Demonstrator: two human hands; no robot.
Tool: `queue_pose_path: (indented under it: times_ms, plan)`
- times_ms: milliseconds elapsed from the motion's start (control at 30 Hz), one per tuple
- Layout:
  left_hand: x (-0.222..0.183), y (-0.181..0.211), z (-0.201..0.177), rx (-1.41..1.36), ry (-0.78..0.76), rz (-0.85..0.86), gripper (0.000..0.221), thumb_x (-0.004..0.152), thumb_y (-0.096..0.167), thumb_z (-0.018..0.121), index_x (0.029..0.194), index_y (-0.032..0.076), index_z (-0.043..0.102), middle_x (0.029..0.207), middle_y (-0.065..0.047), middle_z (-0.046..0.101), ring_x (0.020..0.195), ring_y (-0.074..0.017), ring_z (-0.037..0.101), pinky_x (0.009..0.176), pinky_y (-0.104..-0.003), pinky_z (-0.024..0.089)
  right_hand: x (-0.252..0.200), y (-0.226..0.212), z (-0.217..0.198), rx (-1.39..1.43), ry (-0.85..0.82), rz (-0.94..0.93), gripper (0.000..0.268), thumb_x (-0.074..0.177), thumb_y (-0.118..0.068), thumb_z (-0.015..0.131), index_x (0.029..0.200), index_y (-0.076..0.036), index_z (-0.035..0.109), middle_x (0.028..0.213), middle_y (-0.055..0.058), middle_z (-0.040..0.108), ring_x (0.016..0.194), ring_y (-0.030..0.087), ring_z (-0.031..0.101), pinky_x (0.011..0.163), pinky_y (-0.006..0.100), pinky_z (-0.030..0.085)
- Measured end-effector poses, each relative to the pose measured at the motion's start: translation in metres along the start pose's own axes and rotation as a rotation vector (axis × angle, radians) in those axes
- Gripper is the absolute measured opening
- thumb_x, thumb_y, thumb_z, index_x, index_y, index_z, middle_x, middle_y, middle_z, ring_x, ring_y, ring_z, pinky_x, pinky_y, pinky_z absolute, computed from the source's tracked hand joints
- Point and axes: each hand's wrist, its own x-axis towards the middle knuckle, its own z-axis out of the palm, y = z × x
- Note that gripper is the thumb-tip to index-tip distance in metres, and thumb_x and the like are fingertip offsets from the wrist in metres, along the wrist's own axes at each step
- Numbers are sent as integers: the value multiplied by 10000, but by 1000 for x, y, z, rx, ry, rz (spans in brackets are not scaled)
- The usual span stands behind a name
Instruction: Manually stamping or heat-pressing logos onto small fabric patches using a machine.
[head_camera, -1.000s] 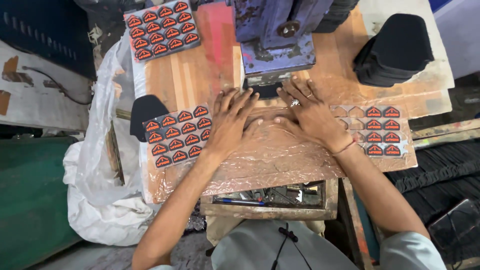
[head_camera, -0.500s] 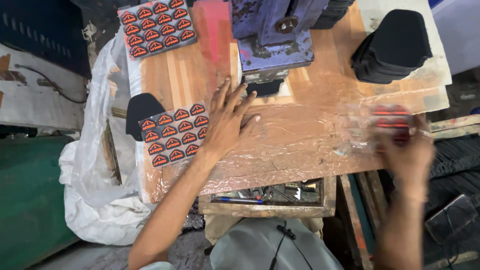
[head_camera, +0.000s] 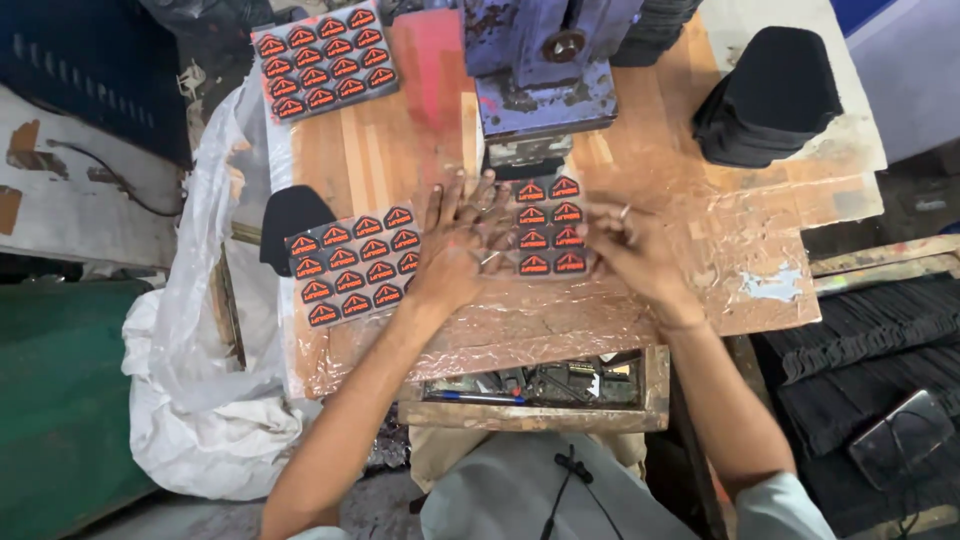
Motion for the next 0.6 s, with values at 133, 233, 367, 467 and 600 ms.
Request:
queue_pose_path:
  times_ms: [133,233,367,467,600]
  plan:
    - [-2,-1,-1,10,-46,-66,641,988,380,615,1553,111,480,1635,-154,370,1498,-474,270,1216,-638,201,32,-13,-13,-66,7,-179,492,954,7,603,1444,-23,619,860,81,718,610,91,656,528,244,598]
    - [3,-8,-5,28,-31,-26,640,955,334,625,1541,121,485,1629,-126,392,1517,-422,301,1234,-617,215,62,2,-18,38,-119,-73,294,988,-1,645,1264,99,667,1051,7,747,649,66,657,570,241,591]
    - [-2,-5,-11,-37,-40,-75,591,1004,315,614,1550,126,489,1616,-88,444,1517,-387,330,1261,-581,227,58,2,-6,45,-76,-31,549,941,8,635,1469,25,484,772,2,655,563,49,599,496,211,523]
    - [-1,-8,-11,-49,-37,-56,598,984,306,608,1540,118,491,1604,-112,459,1504,-395,333,1250,-575,227,60,14,-7,19,-41,-102,576,927,40,626,1489,47,498,791,-14,649,594,41,573,521,203,496]
    - [-4,-8,-5,-32,-26,-45,576,1022,304,604,1552,112,483,1615,-124,459,1518,-387,326,1266,-581,222,59,12,-6,-22,-14,-65,573,934,40,632,1495,50,514,789,-16,639,589,39,561,515,202,486]
